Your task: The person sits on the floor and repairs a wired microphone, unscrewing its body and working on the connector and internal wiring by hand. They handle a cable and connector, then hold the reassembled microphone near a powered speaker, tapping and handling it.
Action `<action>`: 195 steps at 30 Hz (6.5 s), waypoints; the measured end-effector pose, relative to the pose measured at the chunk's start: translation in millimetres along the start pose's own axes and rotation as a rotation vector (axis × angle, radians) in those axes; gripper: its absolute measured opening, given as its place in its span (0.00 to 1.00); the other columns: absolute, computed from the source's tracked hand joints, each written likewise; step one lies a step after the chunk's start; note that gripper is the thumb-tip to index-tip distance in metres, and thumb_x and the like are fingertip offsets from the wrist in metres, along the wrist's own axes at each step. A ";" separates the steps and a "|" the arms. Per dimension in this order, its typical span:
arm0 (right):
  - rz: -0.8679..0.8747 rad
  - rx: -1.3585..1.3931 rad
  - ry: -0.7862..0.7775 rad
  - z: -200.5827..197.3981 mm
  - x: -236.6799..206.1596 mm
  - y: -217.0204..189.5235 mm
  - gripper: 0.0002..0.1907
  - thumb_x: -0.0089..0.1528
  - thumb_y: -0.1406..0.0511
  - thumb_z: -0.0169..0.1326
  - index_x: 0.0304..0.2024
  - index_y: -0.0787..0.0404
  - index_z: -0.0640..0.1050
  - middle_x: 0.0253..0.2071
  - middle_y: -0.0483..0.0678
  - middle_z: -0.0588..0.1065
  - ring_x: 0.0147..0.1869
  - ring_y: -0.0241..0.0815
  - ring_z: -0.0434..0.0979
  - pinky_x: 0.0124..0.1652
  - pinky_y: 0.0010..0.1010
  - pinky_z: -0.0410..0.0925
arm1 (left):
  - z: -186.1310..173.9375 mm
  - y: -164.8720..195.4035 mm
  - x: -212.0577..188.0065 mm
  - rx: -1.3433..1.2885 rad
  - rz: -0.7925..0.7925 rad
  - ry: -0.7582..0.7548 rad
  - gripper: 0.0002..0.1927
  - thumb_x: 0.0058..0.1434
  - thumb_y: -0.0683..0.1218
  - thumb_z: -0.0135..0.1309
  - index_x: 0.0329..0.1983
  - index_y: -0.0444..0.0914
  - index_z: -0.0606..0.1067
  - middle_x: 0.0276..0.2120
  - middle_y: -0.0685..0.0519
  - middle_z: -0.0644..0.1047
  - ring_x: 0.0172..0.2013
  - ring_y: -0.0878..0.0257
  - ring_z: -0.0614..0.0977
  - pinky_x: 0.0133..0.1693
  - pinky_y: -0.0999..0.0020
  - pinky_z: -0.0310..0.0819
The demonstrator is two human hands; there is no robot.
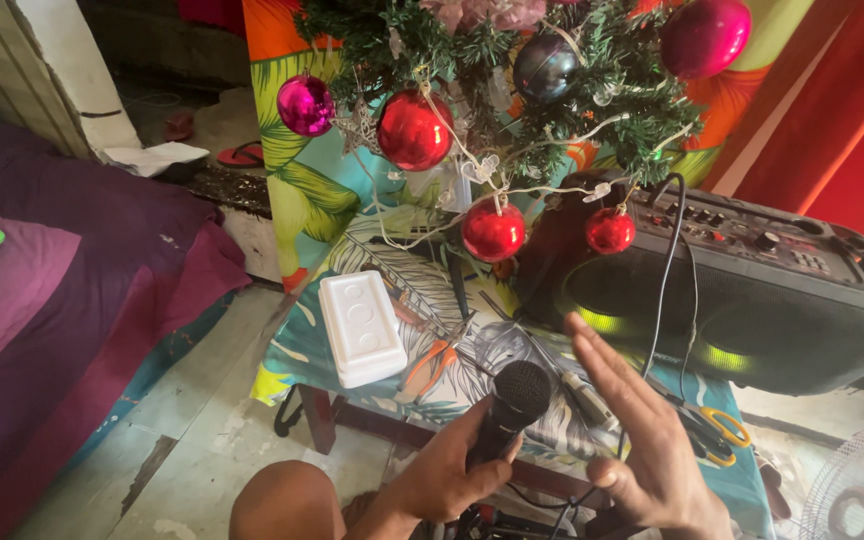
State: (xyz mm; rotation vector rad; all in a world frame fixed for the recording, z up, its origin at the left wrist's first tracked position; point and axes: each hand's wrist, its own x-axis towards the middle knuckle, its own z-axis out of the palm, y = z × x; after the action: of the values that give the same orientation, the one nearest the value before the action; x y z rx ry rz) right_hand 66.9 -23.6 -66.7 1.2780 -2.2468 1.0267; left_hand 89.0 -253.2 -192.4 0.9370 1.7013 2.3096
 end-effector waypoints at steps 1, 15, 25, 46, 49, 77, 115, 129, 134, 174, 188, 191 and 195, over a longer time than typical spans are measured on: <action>0.013 0.001 0.016 0.0 -0.5 1.5 0.53 0.66 0.33 0.39 0.74 0.69 0.59 0.78 0.66 0.57 0.83 0.63 0.57 0.74 0.47 0.53 | -0.6 -1.2 0.1 -0.022 0.008 -0.008 0.22 0.67 0.44 0.51 0.62 0.34 0.65 0.41 0.57 0.70 0.41 0.70 0.70 0.48 0.72 0.68; 0.529 1.250 0.527 47.3 3.9 31.9 0.50 0.66 0.37 0.26 0.71 0.73 0.58 0.74 0.66 0.59 0.78 0.62 0.56 0.73 0.53 0.49 | 0.2 -30.4 10.6 -0.369 -0.054 0.075 0.22 0.75 0.55 0.46 0.61 0.35 0.63 0.38 0.54 0.70 0.36 0.67 0.72 0.38 0.69 0.71; 0.798 1.503 0.500 126.0 -39.5 34.5 0.46 0.69 0.37 0.24 0.69 0.67 0.63 0.53 0.55 0.74 0.35 0.43 0.71 0.30 0.35 0.66 | 9.8 -35.3 22.9 -0.694 -0.149 0.407 0.13 0.71 0.53 0.42 0.51 0.41 0.65 0.35 0.52 0.72 0.26 0.60 0.77 0.23 0.67 0.71; 0.807 1.619 0.504 151.1 -55.3 40.4 0.43 0.70 0.41 0.28 0.65 0.71 0.68 0.36 0.47 0.72 0.37 0.40 0.71 0.40 0.30 0.66 | 0.8 -43.9 26.9 -0.707 -0.074 0.441 0.10 0.70 0.50 0.40 0.50 0.42 0.64 0.36 0.53 0.72 0.29 0.64 0.74 0.27 0.67 0.70; 0.822 1.624 0.504 153.9 -58.1 41.9 0.42 0.70 0.41 0.28 0.64 0.71 0.68 0.36 0.46 0.71 0.37 0.40 0.70 0.41 0.31 0.66 | 0.9 -41.7 26.6 -0.700 -0.092 0.465 0.11 0.71 0.51 0.40 0.51 0.43 0.65 0.35 0.54 0.72 0.29 0.64 0.74 0.28 0.67 0.70; 0.924 0.202 0.116 98.3 -56.7 60.3 0.21 0.63 0.59 0.52 0.58 0.55 0.77 0.51 0.46 0.82 0.51 0.43 0.84 0.47 0.39 0.79 | -15.5 -39.9 27.7 -0.457 -0.007 0.598 0.12 0.69 0.50 0.41 0.52 0.41 0.66 0.34 0.55 0.74 0.27 0.66 0.76 0.28 0.69 0.73; 0.716 -0.396 0.133 15.2 -86.4 13.3 0.21 0.54 0.60 0.66 0.50 0.51 0.82 0.37 0.44 0.83 0.38 0.38 0.87 0.38 0.32 0.80 | -25.0 -28.9 33.8 -0.461 0.072 0.428 0.25 0.72 0.54 0.50 0.66 0.37 0.62 0.37 0.48 0.74 0.27 0.64 0.76 0.28 0.70 0.71; 0.509 -0.381 0.171 36.7 -89.8 1.0 0.20 0.51 0.60 0.70 0.46 0.54 0.84 0.31 0.43 0.81 0.34 0.34 0.86 0.33 0.28 0.78 | -22.1 -23.8 32.0 -0.461 0.018 0.406 0.27 0.72 0.56 0.49 0.68 0.40 0.61 0.36 0.50 0.72 0.27 0.65 0.75 0.28 0.72 0.71; 0.509 -0.486 0.158 37.6 -96.5 -0.3 0.21 0.51 0.60 0.70 0.48 0.50 0.85 0.31 0.42 0.81 0.32 0.32 0.84 0.33 0.30 0.77 | -21.1 -18.5 31.9 -0.363 0.004 0.391 0.27 0.72 0.56 0.48 0.68 0.38 0.62 0.37 0.52 0.72 0.28 0.66 0.75 0.29 0.72 0.71; 0.359 -0.561 -0.006 30.3 -104.2 1.1 0.25 0.53 0.57 0.69 0.54 0.36 0.84 0.30 0.35 0.76 0.33 0.29 0.80 0.32 0.30 0.77 | -13.3 -11.0 36.7 -0.171 -0.061 0.375 0.27 0.73 0.56 0.45 0.72 0.43 0.62 0.34 0.55 0.72 0.26 0.70 0.73 0.27 0.75 0.68; 0.352 -0.450 0.177 29.5 -116.8 3.9 0.19 0.51 0.58 0.69 0.46 0.47 0.84 0.31 0.36 0.79 0.35 0.31 0.84 0.38 0.28 0.76 | -19.2 -10.3 34.7 -0.217 -0.073 0.519 0.27 0.70 0.60 0.41 0.62 0.36 0.65 0.35 0.46 0.78 0.18 0.63 0.80 0.20 0.69 0.75; 0.307 -0.516 0.084 28.4 -124.4 7.9 0.18 0.50 0.57 0.69 0.44 0.44 0.85 0.30 0.34 0.78 0.35 0.31 0.84 0.40 0.30 0.78 | -22.7 -13.9 33.8 -0.302 0.014 0.524 0.25 0.72 0.60 0.44 0.57 0.35 0.67 0.34 0.49 0.76 0.18 0.65 0.76 0.19 0.73 0.69; 0.339 -0.475 0.068 33.4 -131.0 11.3 0.17 0.53 0.58 0.68 0.45 0.42 0.85 0.31 0.32 0.79 0.36 0.29 0.84 0.42 0.31 0.78 | -24.8 -18.2 31.6 -0.307 0.027 0.540 0.21 0.73 0.58 0.46 0.53 0.36 0.67 0.33 0.50 0.75 0.19 0.66 0.75 0.21 0.73 0.68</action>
State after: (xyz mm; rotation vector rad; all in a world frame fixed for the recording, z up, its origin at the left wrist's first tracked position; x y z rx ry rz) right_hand 127.9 32.5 -174.2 0.6711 -2.5010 0.5641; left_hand 45.7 -253.0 -200.3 0.2938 1.4081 2.9140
